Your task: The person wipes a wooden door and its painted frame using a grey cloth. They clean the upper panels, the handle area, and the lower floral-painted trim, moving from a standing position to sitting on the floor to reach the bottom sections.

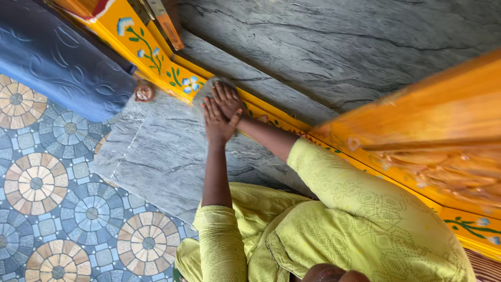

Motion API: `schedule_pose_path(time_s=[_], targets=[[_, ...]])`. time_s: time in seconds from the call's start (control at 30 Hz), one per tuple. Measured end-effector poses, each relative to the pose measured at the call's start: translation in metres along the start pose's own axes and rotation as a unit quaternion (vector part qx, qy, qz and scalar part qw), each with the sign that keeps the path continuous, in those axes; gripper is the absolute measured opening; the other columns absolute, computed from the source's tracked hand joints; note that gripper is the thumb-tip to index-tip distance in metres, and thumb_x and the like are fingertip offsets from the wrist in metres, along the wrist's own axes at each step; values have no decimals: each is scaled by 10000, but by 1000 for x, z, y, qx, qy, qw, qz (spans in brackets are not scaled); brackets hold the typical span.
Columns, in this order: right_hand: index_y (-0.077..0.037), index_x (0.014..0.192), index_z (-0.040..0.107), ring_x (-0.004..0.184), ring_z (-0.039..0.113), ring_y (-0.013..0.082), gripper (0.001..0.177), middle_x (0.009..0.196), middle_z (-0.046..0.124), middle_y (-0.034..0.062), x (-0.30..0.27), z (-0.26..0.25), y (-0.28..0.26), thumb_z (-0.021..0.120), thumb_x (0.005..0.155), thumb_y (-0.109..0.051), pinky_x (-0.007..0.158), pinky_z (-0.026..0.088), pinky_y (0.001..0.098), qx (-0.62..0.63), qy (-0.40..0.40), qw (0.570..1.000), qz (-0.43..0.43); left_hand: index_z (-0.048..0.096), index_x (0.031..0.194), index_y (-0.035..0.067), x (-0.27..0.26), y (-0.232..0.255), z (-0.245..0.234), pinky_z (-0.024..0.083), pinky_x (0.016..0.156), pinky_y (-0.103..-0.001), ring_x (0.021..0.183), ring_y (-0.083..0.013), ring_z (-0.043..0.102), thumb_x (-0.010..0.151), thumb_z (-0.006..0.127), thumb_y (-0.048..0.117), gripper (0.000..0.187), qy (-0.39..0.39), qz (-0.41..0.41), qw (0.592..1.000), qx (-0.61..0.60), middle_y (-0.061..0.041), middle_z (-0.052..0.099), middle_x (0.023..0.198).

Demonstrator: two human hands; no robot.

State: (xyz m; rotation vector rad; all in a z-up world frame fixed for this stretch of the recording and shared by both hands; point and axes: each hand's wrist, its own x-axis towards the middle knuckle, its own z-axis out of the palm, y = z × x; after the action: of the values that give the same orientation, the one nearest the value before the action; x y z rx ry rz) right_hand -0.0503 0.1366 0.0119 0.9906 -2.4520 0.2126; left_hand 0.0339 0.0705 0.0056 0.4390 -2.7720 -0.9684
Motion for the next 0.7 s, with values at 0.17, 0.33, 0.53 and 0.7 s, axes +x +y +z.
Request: schedule_pose_path(time_s=[0.17,0.33,0.53,0.7], targets=[[-7,1599,338,1471,391,370,680,1656,314,215,-113,-12,63,408,1076,-437,1218,291,501,17,-127,992,9,236,1577,-122,-80,75,33,118,1292,-494,1594,-423,86,845,475,884,1267,-20,40,996,76,-303,198,1670],[-1,1615,323,1516,348,363,644,1665,306,228,-222,-58,118,396,1089,-365,1246,263,491,-2,-132,991,19,189,1552,-130,-140,148,47,119,1232,-489,1541,-421,87,813,196,946,1306,-135,112,971,161,-342,167,1625],[16,1591,346,1532,353,361,624,1662,334,230,-248,-104,130,392,1076,-333,1271,262,462,7,-169,985,29,195,1573,-147,-174,157,68,140,1258,-520,1567,-450,137,885,205,905,1257,-85,173,975,109,-336,216,1657],[35,1590,299,1494,321,392,665,1638,293,255,-177,-54,103,377,1050,-344,1213,234,485,23,-205,978,26,246,1566,-146,-120,108,56,174,1270,-524,1577,-437,163,892,252,883,1231,-52,115,989,78,-326,237,1653]])
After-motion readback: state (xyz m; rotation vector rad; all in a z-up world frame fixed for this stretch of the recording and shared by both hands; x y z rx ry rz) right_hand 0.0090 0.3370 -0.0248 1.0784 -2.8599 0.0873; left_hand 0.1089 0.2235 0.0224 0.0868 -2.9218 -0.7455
